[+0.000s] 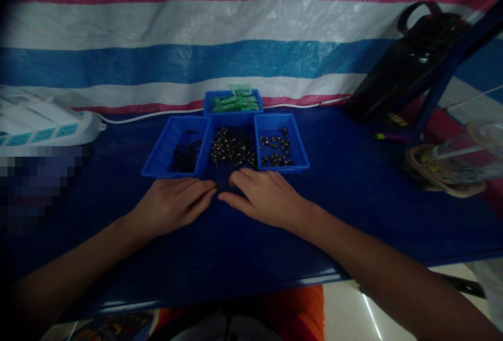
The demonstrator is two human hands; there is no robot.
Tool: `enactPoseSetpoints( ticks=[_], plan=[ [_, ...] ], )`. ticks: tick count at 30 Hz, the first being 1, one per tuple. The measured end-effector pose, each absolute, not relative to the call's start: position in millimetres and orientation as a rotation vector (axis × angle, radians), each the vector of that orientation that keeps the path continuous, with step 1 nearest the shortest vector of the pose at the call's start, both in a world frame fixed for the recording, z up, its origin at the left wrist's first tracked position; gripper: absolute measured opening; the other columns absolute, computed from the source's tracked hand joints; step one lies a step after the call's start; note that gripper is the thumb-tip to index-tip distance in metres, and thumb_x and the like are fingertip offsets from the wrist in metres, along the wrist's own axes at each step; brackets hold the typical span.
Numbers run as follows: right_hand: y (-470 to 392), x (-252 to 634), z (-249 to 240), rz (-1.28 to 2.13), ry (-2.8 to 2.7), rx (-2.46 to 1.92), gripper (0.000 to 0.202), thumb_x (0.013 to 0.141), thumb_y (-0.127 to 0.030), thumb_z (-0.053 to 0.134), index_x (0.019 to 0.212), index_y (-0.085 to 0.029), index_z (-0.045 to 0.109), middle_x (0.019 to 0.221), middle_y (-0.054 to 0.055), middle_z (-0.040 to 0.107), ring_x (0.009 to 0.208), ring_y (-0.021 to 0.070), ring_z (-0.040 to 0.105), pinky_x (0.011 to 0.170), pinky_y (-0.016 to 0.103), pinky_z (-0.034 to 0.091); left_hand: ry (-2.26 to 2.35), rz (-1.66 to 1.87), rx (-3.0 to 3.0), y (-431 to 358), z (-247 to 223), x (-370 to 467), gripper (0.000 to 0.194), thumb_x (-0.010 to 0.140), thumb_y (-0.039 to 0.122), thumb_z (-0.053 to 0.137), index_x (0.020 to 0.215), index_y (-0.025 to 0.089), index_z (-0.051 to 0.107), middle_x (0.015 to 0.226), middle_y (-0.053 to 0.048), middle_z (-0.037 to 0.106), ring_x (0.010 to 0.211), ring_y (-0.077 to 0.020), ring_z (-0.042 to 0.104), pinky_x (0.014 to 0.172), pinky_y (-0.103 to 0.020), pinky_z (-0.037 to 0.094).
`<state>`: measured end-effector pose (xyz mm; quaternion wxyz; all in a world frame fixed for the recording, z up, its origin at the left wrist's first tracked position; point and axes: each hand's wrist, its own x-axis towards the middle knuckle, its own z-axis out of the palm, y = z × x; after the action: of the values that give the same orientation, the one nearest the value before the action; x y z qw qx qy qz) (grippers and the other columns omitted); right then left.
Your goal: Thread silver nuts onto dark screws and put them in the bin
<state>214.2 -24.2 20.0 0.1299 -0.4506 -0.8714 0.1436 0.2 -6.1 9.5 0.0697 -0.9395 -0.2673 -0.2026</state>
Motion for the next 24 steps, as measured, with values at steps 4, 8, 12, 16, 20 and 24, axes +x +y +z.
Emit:
enactPoseSetpoints(
  ticks=[4, 8, 12, 16, 20, 24],
  plan=[
    [-24.9, 211.8, 15.2, 0.379, -2.592, -1.352, 0.040, 0.088, -0.047, 0.037, 0.111, -0.018, 0.052, 0.108, 0.009, 0.054, 0.089, 0.0185, 0.059, 0.071, 0.030, 0.048, -0.903, -0.609, -2.569, 5.2, 25.3, -11.9, 0.011, 0.083, 0.025, 0.049, 0.080, 0.017, 0.056, 0.064, 0.001, 0.059, 0.059, -0.0132, 0.053, 0.055, -0.025, 0.041],
    [-26.3, 210.0, 8.1, 0.292, -2.611, -1.401, 0.040, 0.088, -0.039, 0.041, 0.123, -0.019, 0.046, 0.125, 0.010, 0.045, 0.095, 0.0211, 0.058, 0.073, 0.034, 0.051, -1.232, -0.423, -2.481, 19.8, 29.0, -16.0, 0.023, 0.085, 0.028, 0.042, 0.069, 0.016, 0.054, 0.064, -0.003, 0.056, 0.064, -0.0174, 0.051, 0.060, -0.030, 0.040],
    [-25.6, 209.5, 6.2, 0.237, -2.612, -1.435, 0.041, 0.088, -0.036, 0.040, 0.124, -0.017, 0.045, 0.129, 0.010, 0.043, 0.098, 0.0226, 0.057, 0.077, 0.037, 0.051, -1.281, -0.382, -2.582, 26.4, 23.9, -13.8, 0.027, 0.087, 0.028, 0.038, 0.067, 0.016, 0.051, 0.065, -0.003, 0.054, 0.064, -0.0162, 0.048, 0.065, -0.030, 0.040],
    [-24.4, 208.9, 7.8, 0.218, -2.651, -1.384, 0.037, 0.089, -0.033, 0.039, 0.120, -0.016, 0.050, 0.124, 0.009, 0.048, 0.096, 0.0219, 0.057, 0.079, 0.037, 0.051, -1.297, -0.454, -2.597, 25.1, 19.7, -11.1, 0.027, 0.088, 0.029, 0.038, 0.068, 0.016, 0.051, 0.067, -0.003, 0.053, 0.066, -0.0156, 0.048, 0.068, -0.030, 0.040],
    [-25.0, 209.2, 8.1, 0.237, -2.643, -1.368, 0.035, 0.088, -0.032, 0.040, 0.118, -0.018, 0.051, 0.122, 0.009, 0.048, 0.092, 0.0195, 0.059, 0.075, 0.034, 0.052, -1.242, -0.605, -2.626, 20.7, 16.7, -7.8, 0.023, 0.087, 0.028, 0.042, 0.073, 0.015, 0.054, 0.067, -0.002, 0.054, 0.067, -0.0151, 0.049, 0.068, -0.029, 0.040],
    [-24.8, 210.5, 6.7, 0.211, -2.640, -1.375, 0.035, 0.088, -0.032, 0.041, 0.118, -0.018, 0.051, 0.122, 0.008, 0.049, 0.091, 0.0194, 0.060, 0.074, 0.034, 0.052, -1.071, -0.753, -2.642, 14.5, 14.9, -4.5, 0.014, 0.083, 0.025, 0.048, 0.081, 0.014, 0.056, 0.073, -0.003, 0.058, 0.071, -0.0159, 0.051, 0.069, -0.030, 0.040]
  ],
)
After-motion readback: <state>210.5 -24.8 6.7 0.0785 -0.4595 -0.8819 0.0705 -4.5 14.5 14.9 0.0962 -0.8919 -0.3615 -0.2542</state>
